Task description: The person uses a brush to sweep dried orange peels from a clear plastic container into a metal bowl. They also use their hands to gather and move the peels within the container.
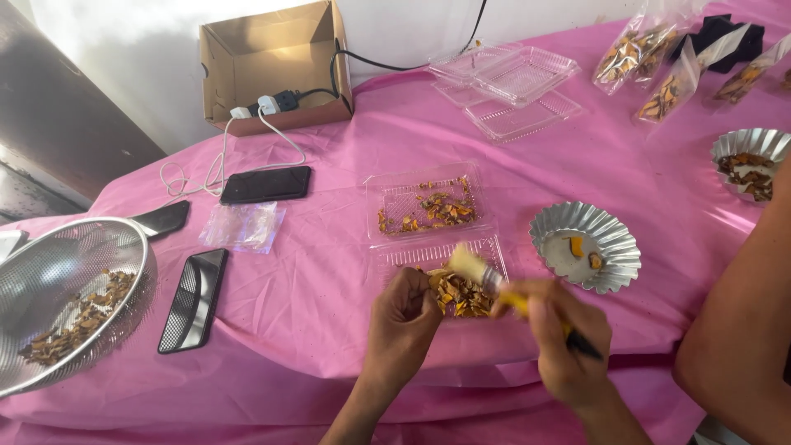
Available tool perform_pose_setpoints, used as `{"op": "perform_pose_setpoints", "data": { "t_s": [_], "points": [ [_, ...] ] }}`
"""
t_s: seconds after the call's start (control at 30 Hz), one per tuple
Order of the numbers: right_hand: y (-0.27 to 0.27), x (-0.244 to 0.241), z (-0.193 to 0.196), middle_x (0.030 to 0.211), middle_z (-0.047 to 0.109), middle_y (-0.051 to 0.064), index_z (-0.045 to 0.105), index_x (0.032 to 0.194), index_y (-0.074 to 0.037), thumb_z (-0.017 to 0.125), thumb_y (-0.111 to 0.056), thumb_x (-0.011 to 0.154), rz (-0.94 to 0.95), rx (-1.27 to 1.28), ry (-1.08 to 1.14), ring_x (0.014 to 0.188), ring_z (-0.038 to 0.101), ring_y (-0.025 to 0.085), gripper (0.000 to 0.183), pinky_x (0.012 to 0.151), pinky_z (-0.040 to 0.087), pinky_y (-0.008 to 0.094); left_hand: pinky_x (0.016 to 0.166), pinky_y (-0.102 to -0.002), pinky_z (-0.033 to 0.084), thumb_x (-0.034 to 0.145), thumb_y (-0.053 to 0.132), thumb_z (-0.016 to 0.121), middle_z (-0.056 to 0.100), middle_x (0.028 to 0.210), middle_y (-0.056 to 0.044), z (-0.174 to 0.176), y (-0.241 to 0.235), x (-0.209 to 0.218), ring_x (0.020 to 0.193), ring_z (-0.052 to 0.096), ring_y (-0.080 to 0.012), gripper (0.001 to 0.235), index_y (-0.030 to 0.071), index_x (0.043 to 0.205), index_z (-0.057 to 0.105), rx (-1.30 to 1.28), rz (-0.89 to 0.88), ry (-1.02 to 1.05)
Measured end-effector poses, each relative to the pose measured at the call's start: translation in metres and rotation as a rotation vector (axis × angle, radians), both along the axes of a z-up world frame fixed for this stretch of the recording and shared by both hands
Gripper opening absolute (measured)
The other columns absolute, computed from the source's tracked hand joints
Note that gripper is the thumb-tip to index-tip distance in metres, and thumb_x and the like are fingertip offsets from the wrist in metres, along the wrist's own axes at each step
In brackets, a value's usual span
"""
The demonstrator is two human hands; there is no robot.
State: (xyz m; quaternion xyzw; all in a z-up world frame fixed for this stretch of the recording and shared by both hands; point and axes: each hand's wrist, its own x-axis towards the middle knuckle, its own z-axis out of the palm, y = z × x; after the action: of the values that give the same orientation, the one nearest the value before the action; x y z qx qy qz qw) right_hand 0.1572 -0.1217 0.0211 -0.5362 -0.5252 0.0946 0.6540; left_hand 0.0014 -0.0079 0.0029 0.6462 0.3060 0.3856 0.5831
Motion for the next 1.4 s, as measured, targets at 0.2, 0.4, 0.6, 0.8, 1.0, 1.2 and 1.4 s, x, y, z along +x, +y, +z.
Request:
{"op": "perform_pose_setpoints", "data": {
  "t_s": [0.2,0.4,0.6,0.8,1.0,1.2,1.4],
  "points": [
    [0.022,0.006,0.012,0.108,0.078,0.004,0.071,0.124,-0.009,0.054,-0.015,0.103,0.067,-0.068,-0.244,0.081,0.069,0.011,0.027,0.075,0.052,0.024,0.054,-0.026,0.026,0.100,0.005,0.053,0.038,0.069,0.005,0.006,-0.004,-0.005,0.062,0.031,-0.0060,0.025,0.014,0.079,0.045,-0.080,-0.113,-0.044],
    [0.034,0.000,-0.006,0.108,0.074,0.010,0.073,0.113,-0.005,0.065,-0.004,0.097,0.235,0.000,-0.229,0.098,0.075,0.020,0.019,0.089,0.060,0.026,0.060,-0.026,0.024,0.097,0.014,0.061,0.040,0.071,0.005,0.005,-0.005,-0.011,0.065,0.029,-0.0068,0.022,0.014,0.078,0.050,-0.367,-0.262,-0.102],
    [0.031,-0.003,0.004,0.080,0.065,0.000,0.073,0.097,-0.009,0.069,-0.010,0.094,0.174,-0.121,-0.057,0.071,0.058,0.011,0.005,0.069,0.045,0.024,0.051,-0.026,0.027,0.106,0.017,0.054,0.045,0.073,0.002,0.015,-0.009,-0.018,0.059,0.033,-0.0063,0.012,0.007,0.100,0.056,0.117,-0.161,-0.002],
    [0.030,-0.006,0.007,0.078,0.066,0.000,0.072,0.089,-0.008,0.067,-0.014,0.095,0.191,-0.210,-0.021,0.070,0.056,0.010,0.010,0.065,0.044,0.024,0.054,-0.028,0.033,0.103,0.007,0.055,0.048,0.074,0.001,0.014,-0.014,-0.008,0.061,0.036,-0.0098,0.007,0.009,0.096,0.056,0.174,-0.113,0.146],
    [0.030,-0.012,0.012,0.077,0.071,-0.002,0.071,0.085,-0.008,0.066,-0.015,0.094,0.194,-0.243,0.015,0.071,0.060,0.009,0.013,0.068,0.047,0.023,0.054,-0.028,0.028,0.100,0.006,0.057,0.041,0.071,0.003,0.008,-0.010,-0.009,0.060,0.031,-0.0081,0.015,0.011,0.087,0.053,0.115,-0.104,0.108],
    [0.031,-0.018,0.015,0.077,0.068,-0.001,0.071,0.084,-0.006,0.066,-0.014,0.095,0.212,-0.233,0.026,0.075,0.062,0.009,0.014,0.074,0.049,0.024,0.050,-0.027,0.027,0.096,0.000,0.057,0.040,0.066,0.004,0.011,-0.010,-0.008,0.057,0.032,-0.0058,0.019,0.012,0.083,0.049,0.009,-0.100,0.096],
    [-0.008,-0.026,0.036,0.093,0.075,0.013,0.063,0.123,0.005,0.055,-0.014,0.099,-0.097,-0.034,-0.010,0.086,0.074,0.015,0.031,0.086,0.057,0.025,0.052,-0.025,0.027,0.099,0.006,0.057,0.039,0.069,0.006,0.001,-0.003,-0.009,0.062,0.032,-0.0053,0.022,0.014,0.081,0.049,-0.139,-0.026,-0.010]
  ]
}}
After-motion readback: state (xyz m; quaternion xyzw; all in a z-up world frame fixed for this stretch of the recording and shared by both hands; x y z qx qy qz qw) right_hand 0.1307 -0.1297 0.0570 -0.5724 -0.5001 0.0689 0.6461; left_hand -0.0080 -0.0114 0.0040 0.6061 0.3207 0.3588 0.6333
